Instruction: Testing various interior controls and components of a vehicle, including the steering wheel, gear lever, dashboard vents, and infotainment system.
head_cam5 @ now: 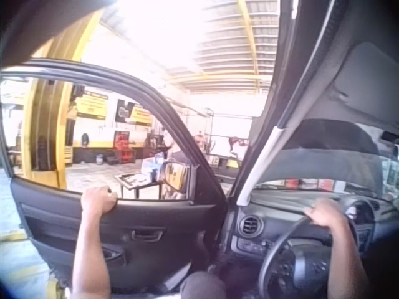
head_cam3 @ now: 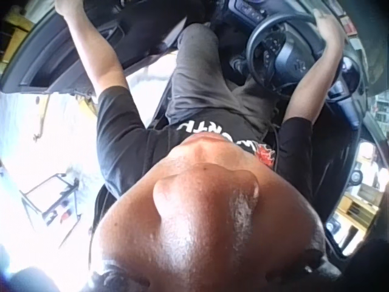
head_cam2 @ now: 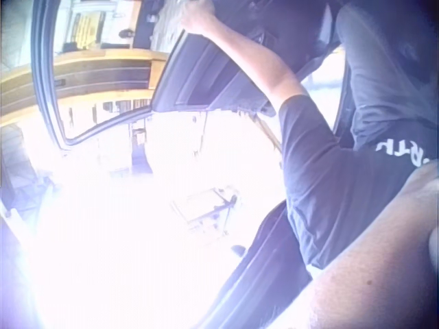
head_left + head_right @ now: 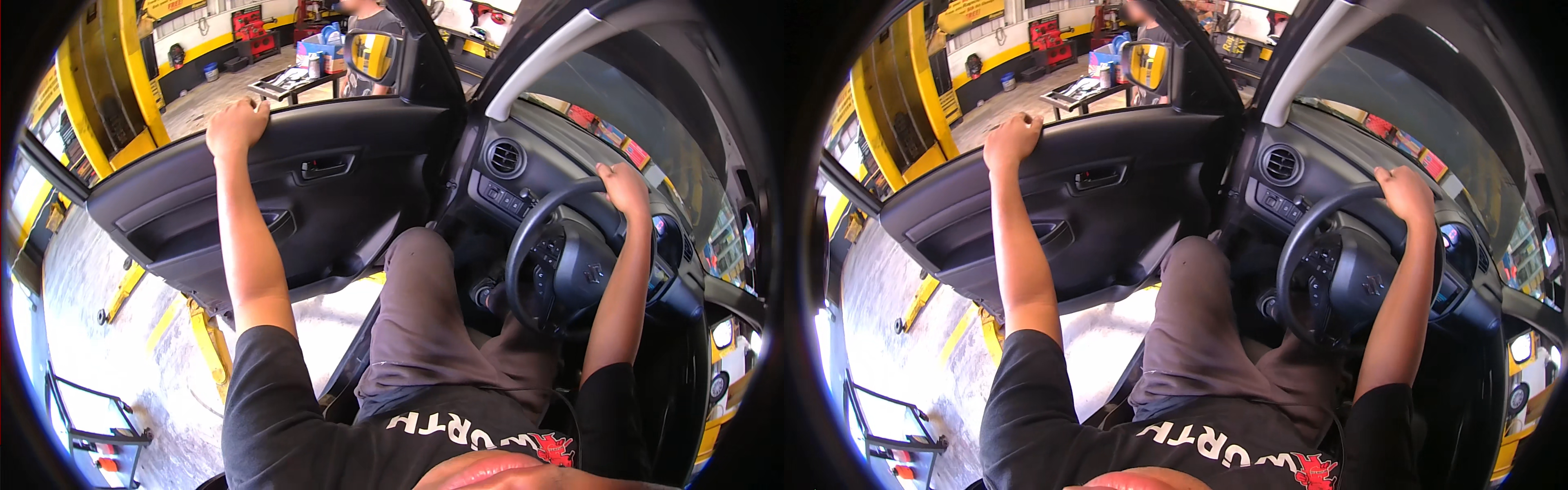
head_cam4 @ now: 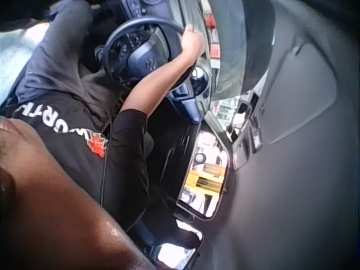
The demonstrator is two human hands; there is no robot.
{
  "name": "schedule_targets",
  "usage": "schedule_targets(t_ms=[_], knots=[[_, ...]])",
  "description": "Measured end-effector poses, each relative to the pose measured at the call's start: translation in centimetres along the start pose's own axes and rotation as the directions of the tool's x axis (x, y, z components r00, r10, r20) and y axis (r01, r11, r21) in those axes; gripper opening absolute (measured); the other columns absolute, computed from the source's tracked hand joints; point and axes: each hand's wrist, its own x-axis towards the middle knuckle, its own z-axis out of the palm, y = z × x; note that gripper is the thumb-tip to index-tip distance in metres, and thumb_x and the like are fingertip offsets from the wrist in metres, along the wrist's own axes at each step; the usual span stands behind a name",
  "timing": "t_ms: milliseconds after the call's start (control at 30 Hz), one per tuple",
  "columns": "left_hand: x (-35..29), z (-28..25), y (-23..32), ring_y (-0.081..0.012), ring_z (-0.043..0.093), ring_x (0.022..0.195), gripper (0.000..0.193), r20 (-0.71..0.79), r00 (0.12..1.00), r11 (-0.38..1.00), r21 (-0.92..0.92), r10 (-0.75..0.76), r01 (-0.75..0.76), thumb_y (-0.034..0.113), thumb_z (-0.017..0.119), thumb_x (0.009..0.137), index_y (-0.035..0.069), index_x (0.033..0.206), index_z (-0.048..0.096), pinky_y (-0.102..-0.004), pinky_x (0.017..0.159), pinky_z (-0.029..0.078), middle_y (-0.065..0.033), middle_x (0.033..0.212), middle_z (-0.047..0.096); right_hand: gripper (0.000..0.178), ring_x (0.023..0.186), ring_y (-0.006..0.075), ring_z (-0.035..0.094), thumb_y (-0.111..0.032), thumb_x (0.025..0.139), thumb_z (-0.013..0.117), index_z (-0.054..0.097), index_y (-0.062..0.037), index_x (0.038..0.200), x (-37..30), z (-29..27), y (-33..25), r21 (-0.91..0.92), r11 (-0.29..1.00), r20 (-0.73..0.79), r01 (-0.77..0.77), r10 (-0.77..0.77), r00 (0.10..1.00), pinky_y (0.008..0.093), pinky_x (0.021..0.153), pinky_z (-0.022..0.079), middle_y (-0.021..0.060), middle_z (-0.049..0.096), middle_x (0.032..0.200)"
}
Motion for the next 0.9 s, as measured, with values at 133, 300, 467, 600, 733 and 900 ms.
schedule_targets(t_ms=[133, 300, 467, 600, 733, 900], knots=[[-0.1, -0.1, 0.2, -0.0349, 0.067, 0.122, 0.059, -0.021, 1.000, 0.999, -0.025, 0.022, -0.022, 0.057, 0.046, 0.100, 0.010, 0.125, 0.072, -0.0471, 0.105, 0.050, -0.0184, 0.126, 0.073, 0.059, 0.066, 0.0338, 0.069, -0.048, 0.098, 0.052, 0.067, 0.0001, 0.067, 0.3, 0.2, 1.1, -0.018, 1.000, -0.005, 0.013, -0.013, 1.000, 0.0473, 0.073, 0.050, 0.0156, 0.063, 0.057], [-0.3, -0.3, 0.0, -0.0339, 0.069, 0.119, 0.060, -0.012, 1.000, 1.000, -0.010, 0.004, -0.004, 0.057, 0.044, 0.100, 0.010, 0.124, 0.073, -0.0472, 0.103, 0.052, -0.0170, 0.125, 0.074, 0.061, 0.068, 0.0382, 0.068, -0.048, 0.098, 0.049, 0.068, 0.0024, 0.070, 0.7, 0.5, 1.3, -0.008, 0.999, -0.006, 0.031, -0.031, 0.999, 0.0496, 0.073, 0.050, 0.0196, 0.063, 0.060], [-0.8, -0.3, 0.2, -0.0313, 0.070, 0.119, 0.059, -0.024, 1.000, 0.998, -0.066, -0.010, 0.009, 0.056, 0.048, 0.099, 0.011, 0.125, 0.074, -0.0445, 0.103, 0.051, -0.0149, 0.126, 0.074, 0.059, 0.065, 0.0394, 0.069, -0.048, 0.098, 0.051, 0.070, 0.0037, 0.078, 1.2, 0.8, 2.0, 0.009, 1.000, 0.009, 0.001, -0.001, 1.000, 0.0508, 0.070, 0.050, 0.0220, 0.064, 0.064], [-0.7, 0.2, -1.1, -0.0336, 0.071, 0.116, 0.055, -0.062, 0.998, 0.997, -0.078, -0.018, 0.013, 0.057, 0.049, 0.099, 0.014, 0.117, 0.078, -0.0459, 0.102, 0.053, -0.0157, 0.121, 0.075, 0.056, 0.063, 0.0297, 0.064, -0.049, 0.101, 0.054, 0.065, 0.0050, 0.091, 5.4, 3.4, 6.6, 0.192, 0.979, 0.086, 0.071, -0.089, 0.992, 0.0417, 0.062, 0.050, 0.0169, 0.064, 0.079], [-0.1, 0.9, 0.0, -0.0261, 0.072, 0.114, 0.048, -0.081, 0.997, 0.996, -0.084, 0.012, -0.019, 0.047, 0.051, 0.094, 0.014, 0.114, 0.080, -0.0407, 0.097, 0.052, -0.0117, 0.120, 0.077, 0.056, 0.050, 0.0193, 0.053, -0.046, 0.105, 0.051, 0.062, 0.0014, 0.077, 6.9, 4.9, 10.1, 0.226, 0.971, -0.049, 0.076, -0.067, 0.997, 0.0371, 0.052, 0.040, 0.0082, 0.055, 0.060], [-0.5, 0.8, -0.1, -0.0226, 0.070, 0.120, 0.050, -0.047, 0.998, 0.993, -0.107, -0.048, 0.043, 0.046, 0.051, 0.092, 0.016, 0.121, 0.079, -0.0363, 0.100, 0.051, -0.0078, 0.125, 0.076, 0.053, 0.054, 0.0165, 0.052, -0.047, 0.104, 0.053, 0.060, 0.0015, 0.084, 8.4, 5.1, 10.7, 0.199, 0.980, 0.019, 0.004, -0.008, 1.000, 0.0336, 0.049, 0.041, 0.0084, 0.055, 0.071]])
